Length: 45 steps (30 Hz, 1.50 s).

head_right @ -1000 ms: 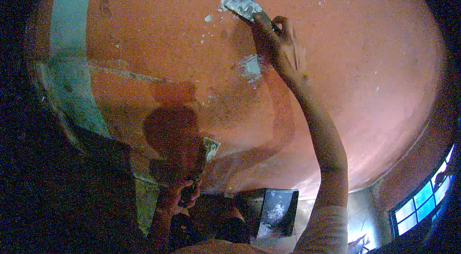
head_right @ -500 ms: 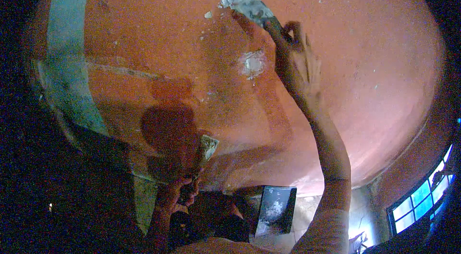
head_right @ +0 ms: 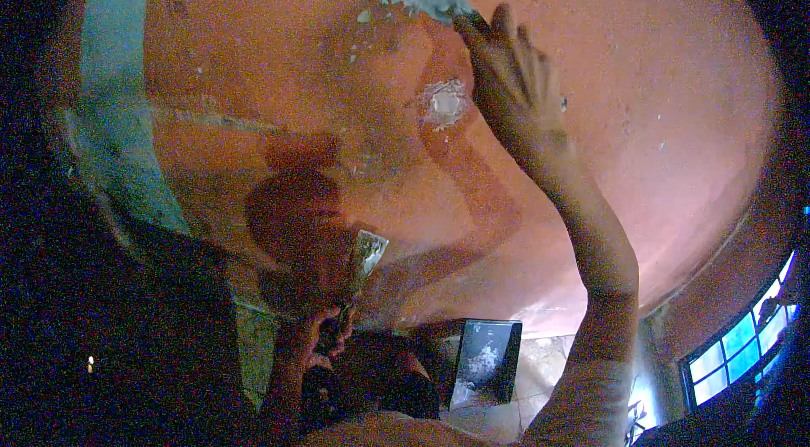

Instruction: The person fills holes in a wall by applying a white substance with a small scraper and smoothing it over with a larger scraper.

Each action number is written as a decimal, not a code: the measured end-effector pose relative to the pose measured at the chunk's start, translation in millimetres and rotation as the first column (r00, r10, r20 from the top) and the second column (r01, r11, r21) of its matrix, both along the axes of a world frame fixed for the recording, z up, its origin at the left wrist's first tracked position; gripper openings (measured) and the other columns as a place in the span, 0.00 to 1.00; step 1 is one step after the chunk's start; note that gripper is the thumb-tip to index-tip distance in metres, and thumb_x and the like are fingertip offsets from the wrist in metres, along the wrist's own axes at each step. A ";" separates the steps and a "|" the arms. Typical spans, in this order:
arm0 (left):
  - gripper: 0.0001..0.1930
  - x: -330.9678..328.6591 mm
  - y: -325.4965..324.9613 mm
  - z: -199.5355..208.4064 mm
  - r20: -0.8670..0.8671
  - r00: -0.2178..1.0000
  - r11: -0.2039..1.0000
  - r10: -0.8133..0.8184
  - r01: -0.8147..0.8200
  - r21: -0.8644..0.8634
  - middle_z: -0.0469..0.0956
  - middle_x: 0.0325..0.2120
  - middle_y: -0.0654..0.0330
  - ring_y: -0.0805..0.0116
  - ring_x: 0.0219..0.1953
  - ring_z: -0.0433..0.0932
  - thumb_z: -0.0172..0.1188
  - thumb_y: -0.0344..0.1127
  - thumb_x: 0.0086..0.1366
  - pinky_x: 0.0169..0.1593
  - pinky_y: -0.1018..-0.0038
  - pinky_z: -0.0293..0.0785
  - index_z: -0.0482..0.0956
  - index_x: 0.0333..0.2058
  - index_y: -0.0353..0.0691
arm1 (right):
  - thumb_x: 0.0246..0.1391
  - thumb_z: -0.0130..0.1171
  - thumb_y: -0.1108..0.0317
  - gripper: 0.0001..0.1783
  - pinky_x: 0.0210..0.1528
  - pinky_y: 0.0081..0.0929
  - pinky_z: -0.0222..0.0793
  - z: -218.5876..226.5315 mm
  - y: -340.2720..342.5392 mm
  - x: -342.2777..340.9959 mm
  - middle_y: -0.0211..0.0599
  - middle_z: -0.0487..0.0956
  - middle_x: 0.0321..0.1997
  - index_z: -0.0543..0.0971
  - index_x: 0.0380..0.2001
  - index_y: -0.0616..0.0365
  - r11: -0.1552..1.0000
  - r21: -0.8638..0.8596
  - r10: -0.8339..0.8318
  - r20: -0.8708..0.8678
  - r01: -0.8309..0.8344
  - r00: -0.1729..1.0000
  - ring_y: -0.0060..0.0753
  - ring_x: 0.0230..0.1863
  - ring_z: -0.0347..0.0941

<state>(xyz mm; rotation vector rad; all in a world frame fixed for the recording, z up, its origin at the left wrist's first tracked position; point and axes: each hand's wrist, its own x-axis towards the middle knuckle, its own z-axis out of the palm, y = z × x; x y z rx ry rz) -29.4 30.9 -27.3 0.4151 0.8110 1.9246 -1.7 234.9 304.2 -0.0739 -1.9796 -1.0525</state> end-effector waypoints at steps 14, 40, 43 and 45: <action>0.11 -6.9 4.4 2.3 -0.011 0.993 0.993 -0.115 0.115 -0.016 0.69 0.22 0.62 0.74 0.21 0.69 0.49 0.39 0.63 0.19 0.76 0.67 0.68 0.39 0.40 | 0.48 0.49 0.81 0.25 0.28 0.41 0.73 26.3 -4.0 -12.0 0.45 0.69 0.36 0.72 0.49 0.46 0.977 0.198 0.092 -0.068 -0.077 0.993 0.49 0.30 0.73; 0.10 -6.2 9.2 5.7 -0.052 0.990 0.990 -0.133 0.130 -0.048 0.69 0.22 0.62 0.73 0.20 0.69 0.47 0.39 0.63 0.18 0.76 0.66 0.68 0.38 0.40 | 0.49 0.49 0.79 0.22 0.27 0.41 0.73 6.3 6.0 17.0 0.47 0.70 0.36 0.71 0.49 0.50 0.964 0.264 0.007 -0.029 0.001 1.000 0.48 0.27 0.74; 0.11 -6.0 9.4 -11.9 0.021 0.997 0.995 -0.078 0.077 0.070 0.69 0.22 0.62 0.73 0.20 0.69 0.48 0.39 0.63 0.18 0.76 0.66 0.68 0.39 0.39 | 0.52 0.49 0.77 0.18 0.27 0.41 0.73 6.9 -23.2 38.7 0.44 0.71 0.38 0.73 0.47 0.49 0.995 0.045 -0.088 0.038 0.086 0.995 0.47 0.27 0.75; 0.11 -8.5 11.8 -16.6 0.029 0.997 0.996 -0.066 0.064 0.068 0.69 0.23 0.62 0.73 0.21 0.68 0.48 0.39 0.63 0.18 0.76 0.66 0.68 0.39 0.39 | 0.55 0.51 0.73 0.11 0.27 0.40 0.72 10.9 -33.8 44.8 0.36 0.73 0.43 0.77 0.41 0.51 0.970 -0.169 -0.172 0.032 0.175 0.985 0.46 0.28 0.75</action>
